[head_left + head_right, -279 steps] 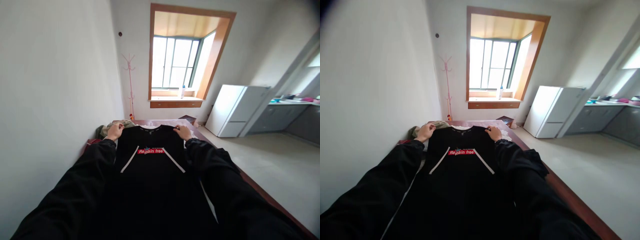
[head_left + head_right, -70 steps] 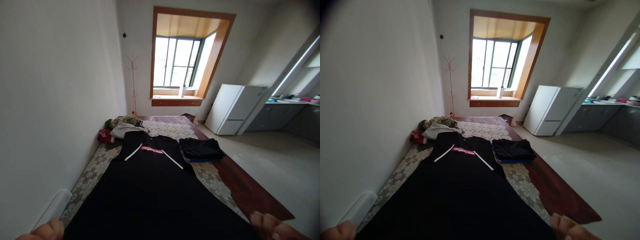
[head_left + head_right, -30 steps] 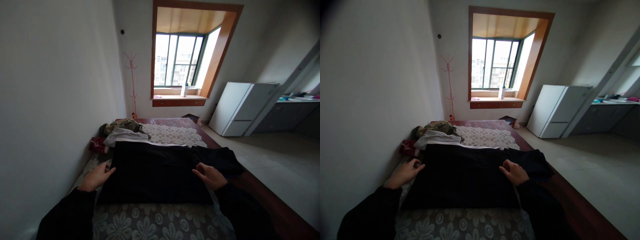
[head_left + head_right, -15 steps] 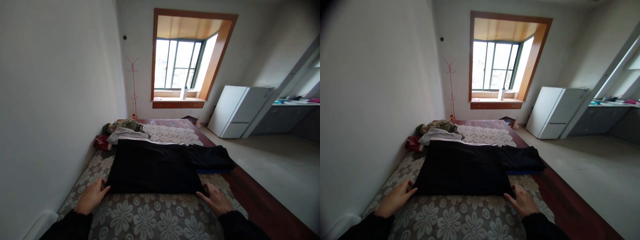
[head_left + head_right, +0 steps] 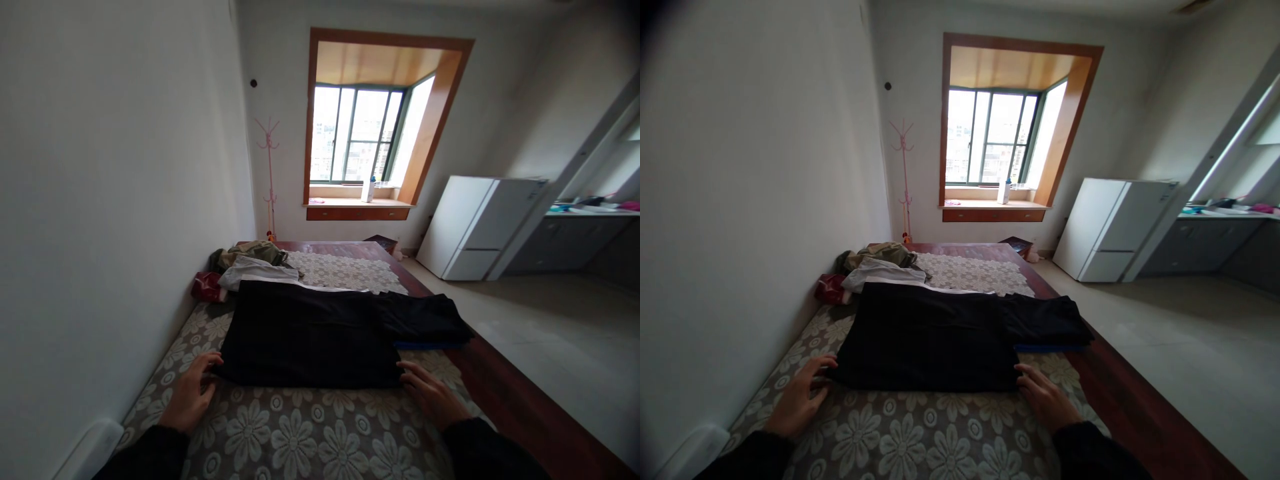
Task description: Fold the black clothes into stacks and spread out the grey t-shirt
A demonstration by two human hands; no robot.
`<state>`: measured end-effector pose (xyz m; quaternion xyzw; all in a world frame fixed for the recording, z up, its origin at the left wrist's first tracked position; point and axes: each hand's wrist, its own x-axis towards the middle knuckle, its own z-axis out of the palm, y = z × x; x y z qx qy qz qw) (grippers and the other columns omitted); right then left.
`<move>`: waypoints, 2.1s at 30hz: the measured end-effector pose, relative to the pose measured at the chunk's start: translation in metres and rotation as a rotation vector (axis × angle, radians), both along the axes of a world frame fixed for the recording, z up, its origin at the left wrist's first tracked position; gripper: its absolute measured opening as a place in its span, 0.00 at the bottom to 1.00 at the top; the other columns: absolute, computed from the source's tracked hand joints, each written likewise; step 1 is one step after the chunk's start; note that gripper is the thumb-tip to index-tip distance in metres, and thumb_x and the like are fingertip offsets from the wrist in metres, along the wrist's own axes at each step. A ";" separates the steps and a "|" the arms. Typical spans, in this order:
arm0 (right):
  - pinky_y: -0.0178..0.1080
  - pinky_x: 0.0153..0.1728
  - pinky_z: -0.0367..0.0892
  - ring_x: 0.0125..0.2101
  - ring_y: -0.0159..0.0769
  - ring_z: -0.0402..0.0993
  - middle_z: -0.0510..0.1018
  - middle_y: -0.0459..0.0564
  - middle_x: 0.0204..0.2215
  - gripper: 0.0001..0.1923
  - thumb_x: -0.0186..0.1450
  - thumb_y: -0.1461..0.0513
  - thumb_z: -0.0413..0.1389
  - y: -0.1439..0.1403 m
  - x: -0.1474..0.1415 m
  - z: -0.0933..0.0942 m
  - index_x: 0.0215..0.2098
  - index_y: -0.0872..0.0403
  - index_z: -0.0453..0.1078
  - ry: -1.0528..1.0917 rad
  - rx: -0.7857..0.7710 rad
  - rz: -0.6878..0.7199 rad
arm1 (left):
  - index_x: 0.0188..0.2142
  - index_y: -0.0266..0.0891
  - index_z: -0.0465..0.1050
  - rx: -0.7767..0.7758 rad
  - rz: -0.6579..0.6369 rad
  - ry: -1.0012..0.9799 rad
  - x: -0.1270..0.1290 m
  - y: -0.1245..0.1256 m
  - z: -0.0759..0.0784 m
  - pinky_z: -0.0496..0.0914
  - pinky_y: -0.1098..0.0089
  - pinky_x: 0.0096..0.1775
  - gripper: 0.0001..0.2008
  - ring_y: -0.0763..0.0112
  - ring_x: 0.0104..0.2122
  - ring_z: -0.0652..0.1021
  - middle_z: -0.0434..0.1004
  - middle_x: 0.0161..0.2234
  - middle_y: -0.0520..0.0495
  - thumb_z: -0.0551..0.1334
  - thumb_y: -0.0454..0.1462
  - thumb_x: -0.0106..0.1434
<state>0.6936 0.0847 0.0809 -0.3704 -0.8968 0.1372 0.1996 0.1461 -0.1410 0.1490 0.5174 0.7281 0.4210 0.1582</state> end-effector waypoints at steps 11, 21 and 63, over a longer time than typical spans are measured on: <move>0.37 0.29 0.74 0.23 0.34 0.76 0.79 0.47 0.26 0.16 0.72 0.51 0.47 -0.023 -0.020 0.038 0.43 0.51 0.71 0.412 0.094 -0.283 | 0.38 0.45 0.77 0.084 0.120 0.189 -0.008 -0.004 0.020 0.76 0.64 0.38 0.14 0.63 0.34 0.80 0.83 0.38 0.48 0.59 0.48 0.61; 0.37 0.41 0.72 0.39 0.38 0.79 0.80 0.49 0.37 0.08 0.68 0.54 0.55 -0.073 0.012 0.079 0.40 0.48 0.72 0.454 0.308 -0.300 | 0.37 0.48 0.74 0.330 0.217 -0.005 0.011 -0.069 0.054 0.75 0.63 0.52 0.15 0.58 0.47 0.81 0.82 0.41 0.48 0.62 0.53 0.61; 0.60 0.69 0.36 0.73 0.50 0.35 0.42 0.48 0.74 0.37 0.73 0.44 0.38 -0.011 -0.232 0.021 0.74 0.49 0.40 -0.293 -0.036 0.054 | 0.73 0.46 0.44 -0.173 -0.379 0.768 0.116 0.139 -0.051 0.46 0.41 0.68 0.33 0.51 0.72 0.49 0.47 0.73 0.45 0.46 0.51 0.72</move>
